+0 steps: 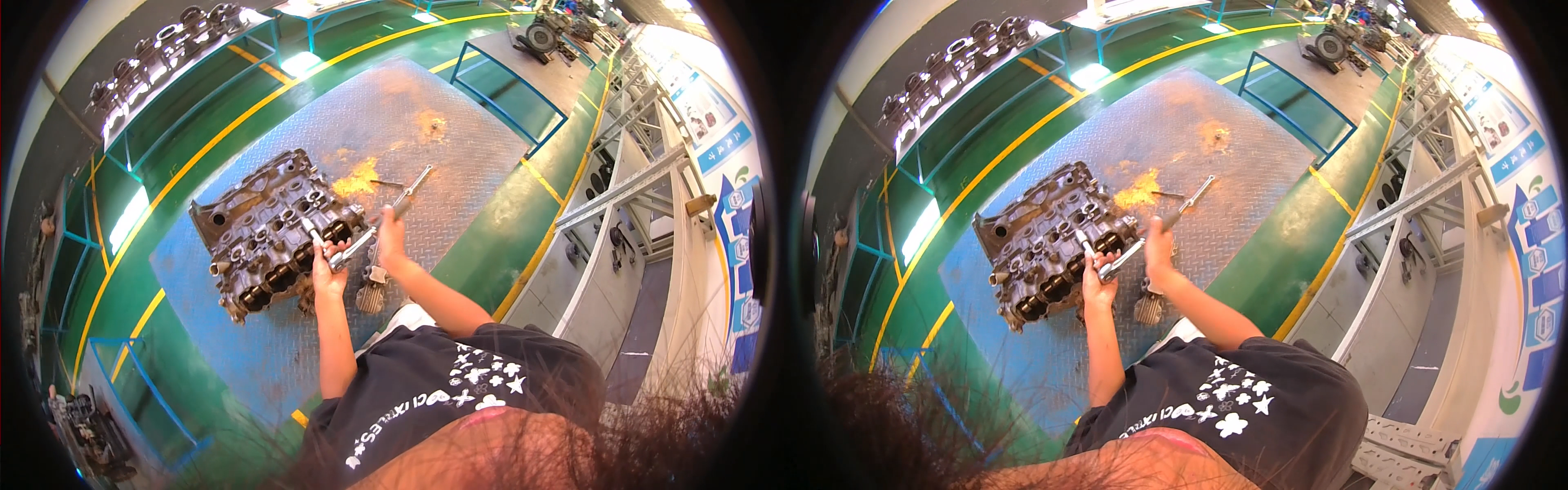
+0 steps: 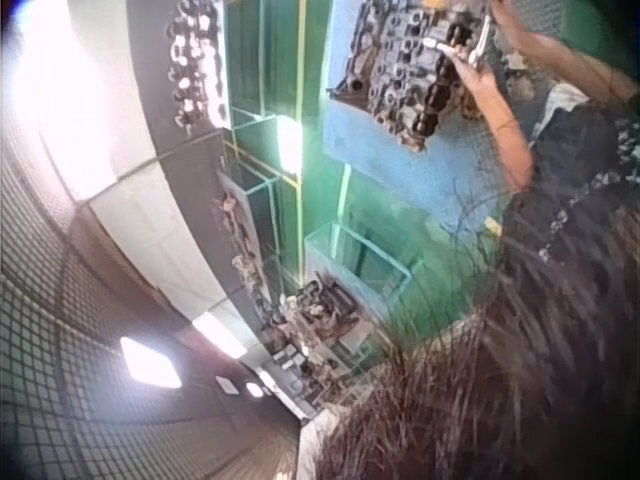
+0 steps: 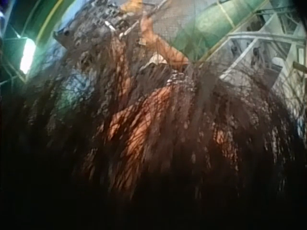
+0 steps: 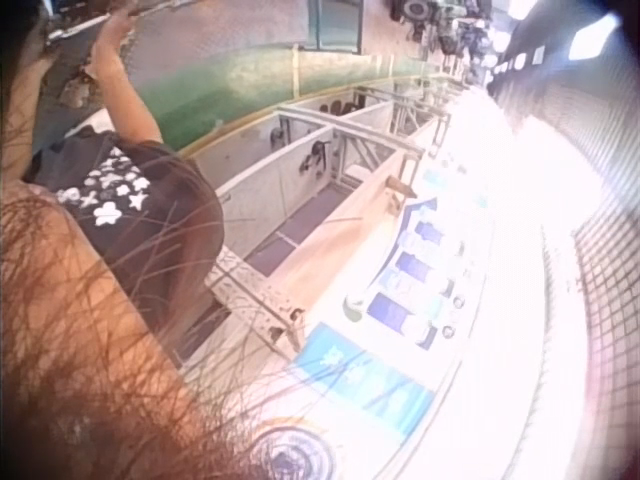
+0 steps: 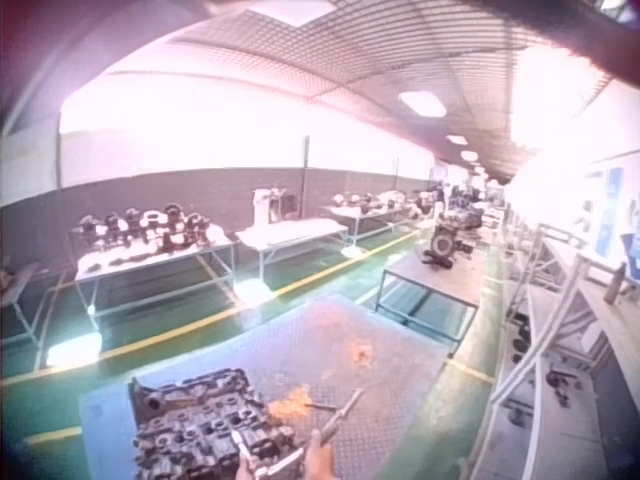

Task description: The person uses a ratchet and socket to work on an engine cylinder head, handling small parts by hand and using the tool to secure or loosen components.

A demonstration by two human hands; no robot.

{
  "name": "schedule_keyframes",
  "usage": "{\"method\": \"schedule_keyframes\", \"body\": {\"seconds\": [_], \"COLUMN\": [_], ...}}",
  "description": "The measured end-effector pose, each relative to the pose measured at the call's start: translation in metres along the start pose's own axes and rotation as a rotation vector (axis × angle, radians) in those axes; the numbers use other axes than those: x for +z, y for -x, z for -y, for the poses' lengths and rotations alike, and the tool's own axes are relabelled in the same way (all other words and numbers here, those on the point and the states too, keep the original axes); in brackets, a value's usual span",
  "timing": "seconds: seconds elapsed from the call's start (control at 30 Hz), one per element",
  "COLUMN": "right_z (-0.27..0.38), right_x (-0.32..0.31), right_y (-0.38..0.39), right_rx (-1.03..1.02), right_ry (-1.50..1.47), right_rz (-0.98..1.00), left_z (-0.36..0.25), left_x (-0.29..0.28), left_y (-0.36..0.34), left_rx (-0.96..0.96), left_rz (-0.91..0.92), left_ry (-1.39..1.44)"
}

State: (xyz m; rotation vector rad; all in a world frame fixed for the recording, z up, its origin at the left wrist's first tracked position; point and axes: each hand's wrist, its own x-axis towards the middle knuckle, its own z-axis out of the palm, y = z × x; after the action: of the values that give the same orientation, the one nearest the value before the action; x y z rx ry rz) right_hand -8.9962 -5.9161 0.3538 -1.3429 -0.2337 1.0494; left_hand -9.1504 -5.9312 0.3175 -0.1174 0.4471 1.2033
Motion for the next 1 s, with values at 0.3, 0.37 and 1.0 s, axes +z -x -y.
{"method": "schedule_keyframes", "body": {"seconds": [0.3,0.37,1.0], "right_z": [0.053,0.083,0.076], "right_x": [0.011,0.029,0.050], "right_y": [0.016,0.040,0.064], "right_rx": [-0.151,-0.338,-0.431], "right_ry": [-0.048,0.081,0.246], "right_rz": [0.296,0.484,0.474], "left_z": [0.004,0.003,-0.004], "left_x": [0.021,0.020,-0.003], "left_y": [-0.001,-0.003,-0.009], "left_rx": [0.014,-0.051,-0.036], "left_rz": [-0.039,0.064,0.067], "left_ry": [-0.070,-0.015,0.029]}}
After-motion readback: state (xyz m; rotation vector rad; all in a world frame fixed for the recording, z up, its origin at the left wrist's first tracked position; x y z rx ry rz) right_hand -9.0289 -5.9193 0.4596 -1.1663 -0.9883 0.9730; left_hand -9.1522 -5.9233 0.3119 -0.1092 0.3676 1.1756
